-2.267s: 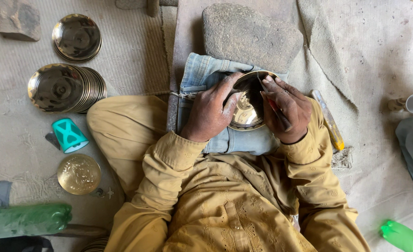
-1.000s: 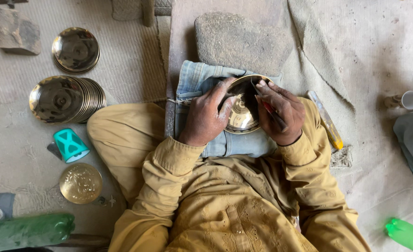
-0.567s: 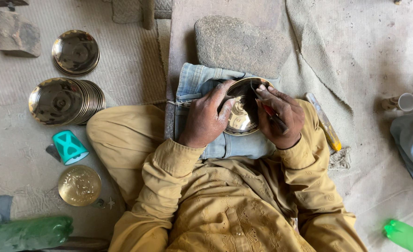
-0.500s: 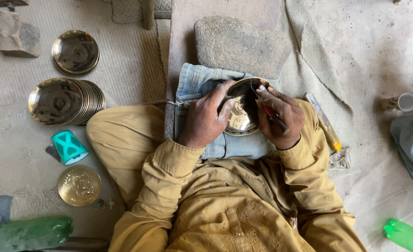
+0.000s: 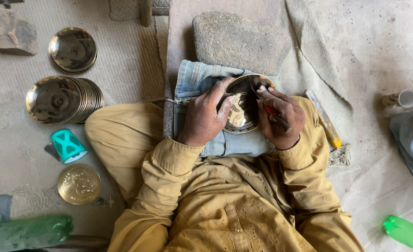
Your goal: The person sits cross-legged on the ground with a brass plate resting on a cloth on their lap and engraves decorative curved patterns into its surface using a small handheld scriber, rotating the plate as they work. Finished engraved plates are stacked beside them on the ground.
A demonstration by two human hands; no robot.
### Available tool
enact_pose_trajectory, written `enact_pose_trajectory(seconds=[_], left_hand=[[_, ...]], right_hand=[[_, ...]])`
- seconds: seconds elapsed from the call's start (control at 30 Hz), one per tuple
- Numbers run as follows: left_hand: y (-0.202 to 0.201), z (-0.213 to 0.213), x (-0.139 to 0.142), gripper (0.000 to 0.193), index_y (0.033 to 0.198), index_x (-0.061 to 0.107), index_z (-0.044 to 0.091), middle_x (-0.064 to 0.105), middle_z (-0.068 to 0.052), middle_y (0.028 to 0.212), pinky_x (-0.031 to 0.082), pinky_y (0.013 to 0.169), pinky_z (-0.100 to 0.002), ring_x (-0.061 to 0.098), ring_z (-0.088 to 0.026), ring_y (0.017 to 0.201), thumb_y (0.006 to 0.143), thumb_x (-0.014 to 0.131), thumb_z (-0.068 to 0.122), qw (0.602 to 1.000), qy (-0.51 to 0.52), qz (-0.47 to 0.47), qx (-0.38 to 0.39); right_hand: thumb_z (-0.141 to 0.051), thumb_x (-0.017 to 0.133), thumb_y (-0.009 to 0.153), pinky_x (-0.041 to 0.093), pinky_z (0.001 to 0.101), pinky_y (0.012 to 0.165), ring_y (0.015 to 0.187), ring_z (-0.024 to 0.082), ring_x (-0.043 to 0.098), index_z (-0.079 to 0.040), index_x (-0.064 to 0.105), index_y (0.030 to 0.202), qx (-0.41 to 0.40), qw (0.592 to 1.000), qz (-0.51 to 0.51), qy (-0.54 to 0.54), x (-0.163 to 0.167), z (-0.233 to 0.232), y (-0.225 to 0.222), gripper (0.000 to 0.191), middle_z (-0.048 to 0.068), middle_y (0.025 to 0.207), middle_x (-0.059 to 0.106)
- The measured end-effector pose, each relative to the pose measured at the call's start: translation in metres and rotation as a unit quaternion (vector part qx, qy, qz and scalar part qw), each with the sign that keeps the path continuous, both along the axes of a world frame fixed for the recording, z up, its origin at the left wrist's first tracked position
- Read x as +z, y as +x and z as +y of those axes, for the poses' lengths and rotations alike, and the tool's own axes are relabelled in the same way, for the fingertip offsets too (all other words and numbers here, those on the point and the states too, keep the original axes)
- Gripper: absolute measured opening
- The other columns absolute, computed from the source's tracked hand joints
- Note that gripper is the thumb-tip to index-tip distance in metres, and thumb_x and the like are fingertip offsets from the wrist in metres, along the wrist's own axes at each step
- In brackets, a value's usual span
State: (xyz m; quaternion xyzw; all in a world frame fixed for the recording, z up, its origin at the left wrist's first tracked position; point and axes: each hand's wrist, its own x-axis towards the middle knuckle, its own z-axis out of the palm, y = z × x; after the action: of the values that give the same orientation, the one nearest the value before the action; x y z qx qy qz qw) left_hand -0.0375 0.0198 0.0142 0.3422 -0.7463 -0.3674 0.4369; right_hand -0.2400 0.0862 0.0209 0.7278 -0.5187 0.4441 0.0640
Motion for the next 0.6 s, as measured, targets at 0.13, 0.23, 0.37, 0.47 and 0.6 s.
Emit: enact_pose_trajectory(seconds=[0.13, 0.23, 0.37, 0.47, 0.6], left_hand=[[-0.0007, -0.0004, 0.0004, 0.04, 0.137, 0.058, 0.002, 0.071, -0.023, 0.122, 0.062, 0.089, -0.042, 0.073, -0.04, 0.11, 0.099, 0.069, 0.007, 1.0, 0.001, 0.003, 0.0], [-0.0004, -0.0008, 0.001, 0.04, 0.137, 0.058, 0.002, 0.071, -0.024, 0.122, 0.061, 0.089, -0.042, 0.073, -0.04, 0.11, 0.1, 0.069, 0.008, 1.0, 0.002, 0.0, -0.001], [-0.0007, -0.0002, 0.0019, 0.039, 0.137, 0.058, 0.002, 0.071, -0.023, 0.124, 0.062, 0.09, -0.042, 0.073, -0.04, 0.111, 0.1, 0.069, 0.007, 1.0, 0.001, 0.006, -0.001], [-0.0012, -0.0003, 0.0019, 0.039, 0.137, 0.058, 0.002, 0.071, -0.023, 0.124, 0.062, 0.089, -0.042, 0.073, -0.039, 0.111, 0.099, 0.069, 0.008, 1.0, 0.007, 0.006, -0.002], [-0.0009, -0.0011, 0.0016, 0.039, 0.136, 0.058, 0.001, 0.071, -0.023, 0.123, 0.061, 0.089, -0.042, 0.073, -0.04, 0.111, 0.099, 0.069, 0.007, 1.0, -0.003, 0.006, -0.003]], right_hand=[[0.009, 0.078, 0.091, 0.063, 0.0406, 0.096, 0.107, 0.036, 0.077, 0.004, 0.06, 0.108, 0.012, 1.0, -0.017, -0.003, -0.0006, 0.0007, 0.0, 0.025, 0.018, 0.111, 0.076], [0.009, 0.078, 0.091, 0.063, 0.0412, 0.096, 0.106, 0.035, 0.077, 0.004, 0.06, 0.106, 0.01, 1.0, -0.029, -0.001, -0.0013, 0.0013, 0.0013, 0.024, 0.019, 0.109, 0.076], [0.01, 0.077, 0.091, 0.063, 0.0406, 0.096, 0.105, 0.035, 0.077, 0.004, 0.06, 0.104, 0.005, 0.999, -0.034, -0.002, -0.0019, 0.0027, 0.0027, 0.022, 0.019, 0.108, 0.076], [0.009, 0.077, 0.091, 0.062, 0.0411, 0.096, 0.105, 0.035, 0.077, 0.004, 0.06, 0.104, 0.001, 0.999, -0.036, -0.001, -0.002, 0.0043, 0.0038, 0.021, 0.019, 0.108, 0.076], [0.009, 0.076, 0.091, 0.062, 0.042, 0.097, 0.105, 0.036, 0.077, 0.004, 0.059, 0.103, 0.002, 0.999, -0.054, 0.003, -0.0025, 0.0045, 0.0055, 0.021, 0.02, 0.108, 0.076]])
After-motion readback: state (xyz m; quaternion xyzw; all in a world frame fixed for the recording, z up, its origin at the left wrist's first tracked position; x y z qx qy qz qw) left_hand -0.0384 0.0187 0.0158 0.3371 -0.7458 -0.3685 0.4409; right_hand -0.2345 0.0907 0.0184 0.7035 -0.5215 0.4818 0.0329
